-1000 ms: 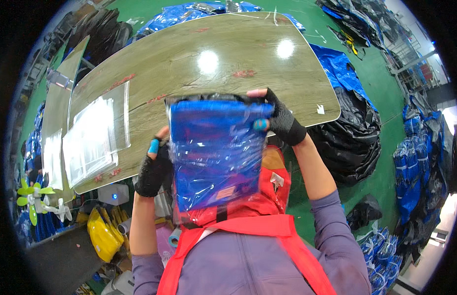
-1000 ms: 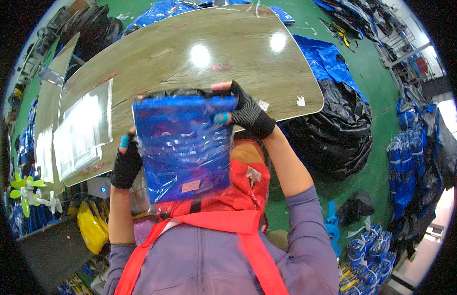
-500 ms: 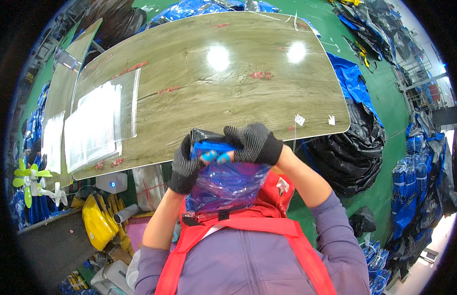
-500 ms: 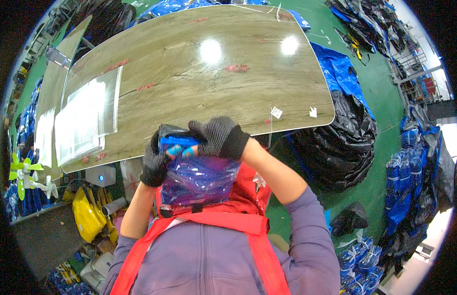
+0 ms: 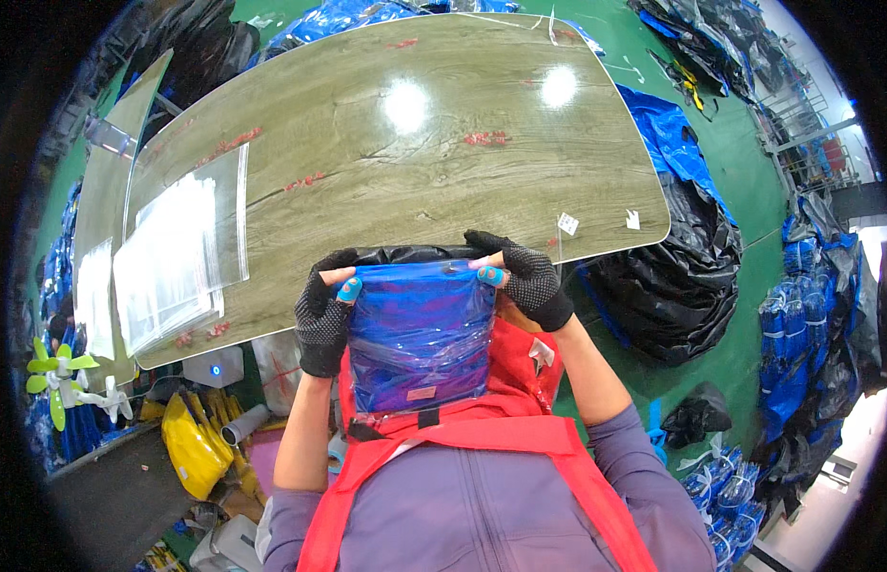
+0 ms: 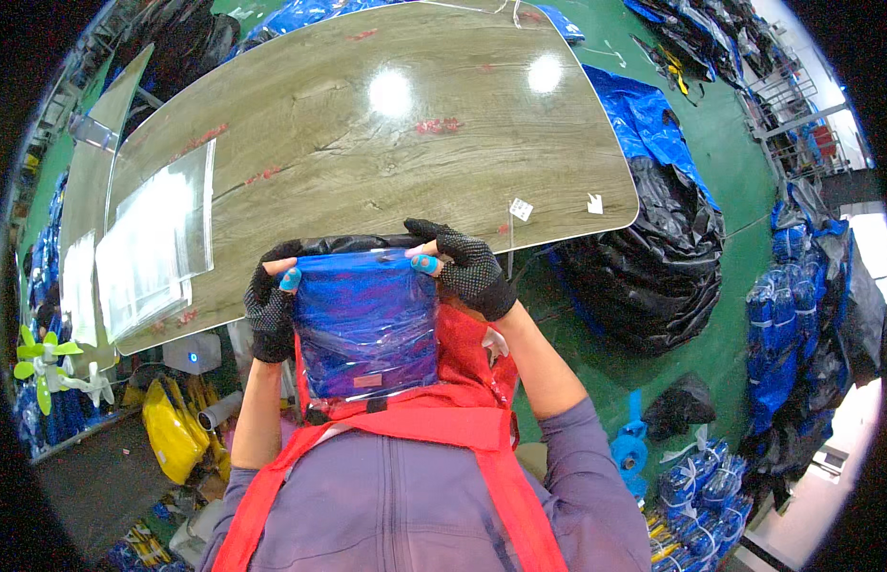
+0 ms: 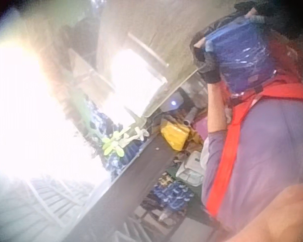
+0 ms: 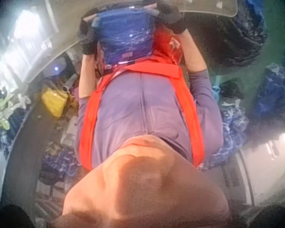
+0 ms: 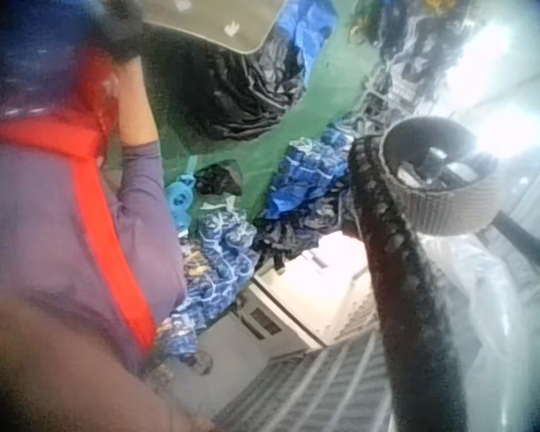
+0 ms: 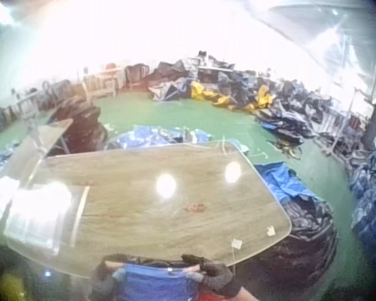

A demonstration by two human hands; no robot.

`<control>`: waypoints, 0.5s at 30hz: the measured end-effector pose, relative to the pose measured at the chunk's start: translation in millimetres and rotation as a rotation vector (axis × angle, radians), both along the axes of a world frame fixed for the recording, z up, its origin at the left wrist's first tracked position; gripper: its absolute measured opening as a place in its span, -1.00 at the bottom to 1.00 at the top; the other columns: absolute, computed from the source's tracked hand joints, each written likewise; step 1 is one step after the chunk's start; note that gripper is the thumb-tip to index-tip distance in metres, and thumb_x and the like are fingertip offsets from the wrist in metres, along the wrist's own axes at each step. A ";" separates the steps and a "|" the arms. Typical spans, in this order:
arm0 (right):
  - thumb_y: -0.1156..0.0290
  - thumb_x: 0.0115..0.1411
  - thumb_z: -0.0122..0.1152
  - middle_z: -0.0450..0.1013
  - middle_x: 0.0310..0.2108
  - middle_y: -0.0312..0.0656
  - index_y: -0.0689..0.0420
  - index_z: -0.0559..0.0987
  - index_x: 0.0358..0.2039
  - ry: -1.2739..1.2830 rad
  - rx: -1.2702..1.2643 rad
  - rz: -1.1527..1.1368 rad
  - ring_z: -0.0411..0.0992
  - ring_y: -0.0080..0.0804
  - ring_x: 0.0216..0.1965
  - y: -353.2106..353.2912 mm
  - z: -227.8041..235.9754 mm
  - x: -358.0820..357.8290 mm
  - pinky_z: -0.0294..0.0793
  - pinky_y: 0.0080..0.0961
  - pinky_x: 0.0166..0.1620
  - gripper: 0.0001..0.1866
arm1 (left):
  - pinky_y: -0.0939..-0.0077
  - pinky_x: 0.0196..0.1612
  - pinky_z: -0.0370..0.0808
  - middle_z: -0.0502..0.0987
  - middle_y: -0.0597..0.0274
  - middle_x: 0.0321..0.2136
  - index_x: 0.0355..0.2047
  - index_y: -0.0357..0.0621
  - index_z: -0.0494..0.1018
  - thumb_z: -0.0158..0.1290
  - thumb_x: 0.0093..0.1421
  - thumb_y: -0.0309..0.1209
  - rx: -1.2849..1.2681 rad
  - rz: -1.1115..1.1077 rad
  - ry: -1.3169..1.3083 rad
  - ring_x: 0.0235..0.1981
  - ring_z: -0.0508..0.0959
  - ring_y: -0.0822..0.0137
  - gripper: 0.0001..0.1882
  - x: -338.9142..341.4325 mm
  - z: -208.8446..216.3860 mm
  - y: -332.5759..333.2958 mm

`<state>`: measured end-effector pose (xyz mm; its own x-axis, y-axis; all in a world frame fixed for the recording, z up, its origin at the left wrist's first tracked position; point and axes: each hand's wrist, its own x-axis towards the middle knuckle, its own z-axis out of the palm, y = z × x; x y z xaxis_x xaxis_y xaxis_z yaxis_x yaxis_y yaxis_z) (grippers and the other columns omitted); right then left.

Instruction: The person folds blue and black tarps on a table, places each folded tarp into a clear plastic bag, and sets the bag aside. The process is repeated for multiple tarps throughout the clip.

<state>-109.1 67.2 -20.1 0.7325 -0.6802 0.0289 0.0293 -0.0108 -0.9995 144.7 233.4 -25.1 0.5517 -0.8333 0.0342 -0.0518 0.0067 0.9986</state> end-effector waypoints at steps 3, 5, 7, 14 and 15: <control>0.31 0.22 0.22 0.55 -0.18 -0.14 0.21 0.60 -0.23 0.086 -0.081 -0.113 0.47 -0.47 -0.15 3.8 5.5 10.0 0.42 -0.48 -0.05 -0.77 | 0.53 -0.12 0.41 0.57 0.21 -0.29 -0.34 -0.22 0.54 0.16 0.18 -0.41 0.066 0.036 -0.016 -0.25 0.50 0.43 -0.87 5.1 9.4 -4.4; 0.25 0.26 0.17 0.53 -0.40 -0.25 0.22 0.58 -0.29 0.151 -0.157 -0.215 0.42 -0.57 -0.32 -1.1 15.0 16.7 0.42 -0.54 -0.19 -0.74 | 0.62 -0.30 0.40 0.54 0.35 -0.47 -0.40 -0.24 0.54 0.17 0.18 -0.42 0.028 0.073 -0.074 -0.43 0.44 0.54 -0.87 8.2 23.9 -16.2; 0.22 0.27 0.15 0.51 -0.42 -0.24 0.22 0.57 -0.29 0.236 -0.201 -0.282 0.40 -0.58 -0.35 -13.8 27.4 26.9 0.41 -0.55 -0.23 -0.72 | 0.66 -0.37 0.32 0.47 0.42 -0.52 -0.40 -0.19 0.51 0.14 0.20 -0.39 -0.047 0.066 -0.056 -0.47 0.38 0.58 -0.87 9.3 47.1 -32.8; 0.26 0.26 0.09 0.51 -0.44 -0.14 0.23 0.48 -0.28 0.013 -0.167 -0.317 0.47 -0.44 -0.41 -83.7 50.5 105.0 0.46 -0.46 -0.31 -0.74 | 0.66 -0.41 0.36 0.49 0.38 -0.50 -0.26 -0.18 0.48 0.15 0.18 -0.37 -0.016 -0.064 -0.356 -0.48 0.42 0.57 -0.81 11.0 154.5 -84.0; 0.27 0.28 0.07 0.51 -0.33 -0.17 0.25 0.45 -0.24 -0.206 -0.124 -0.262 0.46 -0.45 -0.39 -84.8 46.6 111.7 0.47 -0.50 -0.30 -0.74 | 0.63 -0.39 0.38 0.52 0.32 -0.43 -0.15 -0.17 0.46 0.12 0.20 -0.26 -0.007 -0.161 -0.320 -0.46 0.45 0.54 -0.70 9.2 157.9 -87.4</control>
